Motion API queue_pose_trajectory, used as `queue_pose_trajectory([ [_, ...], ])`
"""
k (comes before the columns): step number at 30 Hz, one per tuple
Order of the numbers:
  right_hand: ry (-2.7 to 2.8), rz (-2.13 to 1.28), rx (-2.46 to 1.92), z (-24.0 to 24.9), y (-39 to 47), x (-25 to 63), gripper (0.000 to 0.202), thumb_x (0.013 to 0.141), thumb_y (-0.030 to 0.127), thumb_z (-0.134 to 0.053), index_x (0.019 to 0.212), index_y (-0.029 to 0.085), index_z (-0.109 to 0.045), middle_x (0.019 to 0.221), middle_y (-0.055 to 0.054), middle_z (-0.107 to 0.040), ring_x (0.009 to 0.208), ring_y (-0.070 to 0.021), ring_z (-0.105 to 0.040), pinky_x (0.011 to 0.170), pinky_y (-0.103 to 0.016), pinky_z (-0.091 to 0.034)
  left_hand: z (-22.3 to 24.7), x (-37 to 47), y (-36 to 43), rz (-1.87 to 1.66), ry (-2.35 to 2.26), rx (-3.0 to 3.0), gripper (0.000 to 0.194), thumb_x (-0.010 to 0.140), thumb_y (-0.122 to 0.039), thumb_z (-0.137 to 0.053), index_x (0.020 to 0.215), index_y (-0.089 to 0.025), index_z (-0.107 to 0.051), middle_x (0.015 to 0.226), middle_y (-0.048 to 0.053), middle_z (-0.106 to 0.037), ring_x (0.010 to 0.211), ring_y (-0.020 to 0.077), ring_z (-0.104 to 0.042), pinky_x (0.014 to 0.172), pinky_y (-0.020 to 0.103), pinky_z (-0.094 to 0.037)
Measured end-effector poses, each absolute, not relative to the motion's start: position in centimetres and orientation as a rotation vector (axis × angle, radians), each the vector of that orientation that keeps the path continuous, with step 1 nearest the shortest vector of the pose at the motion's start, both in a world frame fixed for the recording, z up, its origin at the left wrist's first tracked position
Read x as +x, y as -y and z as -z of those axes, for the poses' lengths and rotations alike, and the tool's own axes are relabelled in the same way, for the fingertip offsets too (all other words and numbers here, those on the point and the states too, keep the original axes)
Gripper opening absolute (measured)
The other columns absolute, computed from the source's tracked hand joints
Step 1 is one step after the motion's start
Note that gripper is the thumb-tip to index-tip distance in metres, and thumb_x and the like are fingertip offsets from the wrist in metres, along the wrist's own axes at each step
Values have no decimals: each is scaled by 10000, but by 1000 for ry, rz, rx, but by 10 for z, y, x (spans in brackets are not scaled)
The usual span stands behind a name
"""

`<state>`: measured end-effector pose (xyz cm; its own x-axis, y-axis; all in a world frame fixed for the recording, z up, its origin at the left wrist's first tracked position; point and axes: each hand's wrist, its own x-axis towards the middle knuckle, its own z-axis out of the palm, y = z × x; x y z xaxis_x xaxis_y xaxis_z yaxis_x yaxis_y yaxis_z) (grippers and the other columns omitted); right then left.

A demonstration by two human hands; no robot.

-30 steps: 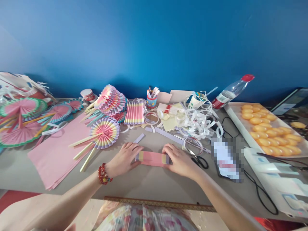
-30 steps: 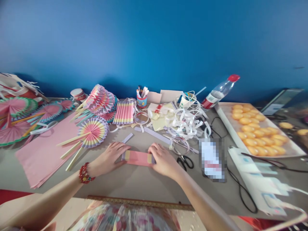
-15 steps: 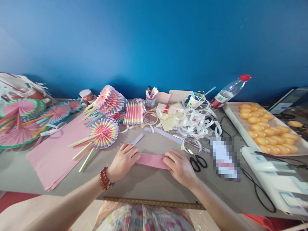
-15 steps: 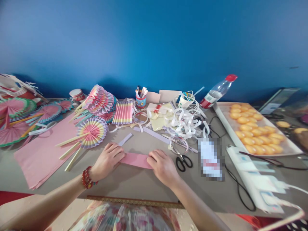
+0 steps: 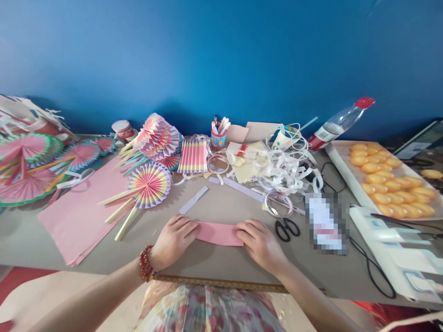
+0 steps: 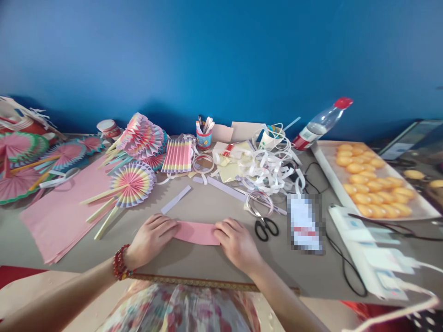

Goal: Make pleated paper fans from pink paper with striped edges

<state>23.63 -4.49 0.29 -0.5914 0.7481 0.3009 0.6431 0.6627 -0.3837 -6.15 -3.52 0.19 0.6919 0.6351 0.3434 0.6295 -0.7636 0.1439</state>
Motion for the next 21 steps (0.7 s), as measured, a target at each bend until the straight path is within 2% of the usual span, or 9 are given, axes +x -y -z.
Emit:
queue_pose_trajectory([
  [8,2296,-578,-1238,-4,42,237,169,889,98,-537,938,225,-636,963,-64,-657,880,-219,-587,792,-362,-470,-6,-62,29,-561,-1155,2524,165,951,-168,-459,958,-193,-622,1014,68,-672,925,189,-602,883,366,-460],
  [13,2208,-561,-1301,-3,42,232,129,935,167,-509,902,213,-625,931,-72,-636,860,-217,-585,762,-342,-469,-5,-61,26,-588,-1257,2388,167,968,-220,-462,917,-194,-619,977,63,-647,936,195,-597,854,345,-461],
  [21,2211,-464,-1433,-4,35,226,159,950,256,-509,810,204,-561,902,-75,-620,819,-226,-552,739,-343,-441,-14,-57,15,-463,-1350,2300,181,944,-252,-517,794,-179,-589,828,34,-630,786,180,-588,746,312,-428],
])
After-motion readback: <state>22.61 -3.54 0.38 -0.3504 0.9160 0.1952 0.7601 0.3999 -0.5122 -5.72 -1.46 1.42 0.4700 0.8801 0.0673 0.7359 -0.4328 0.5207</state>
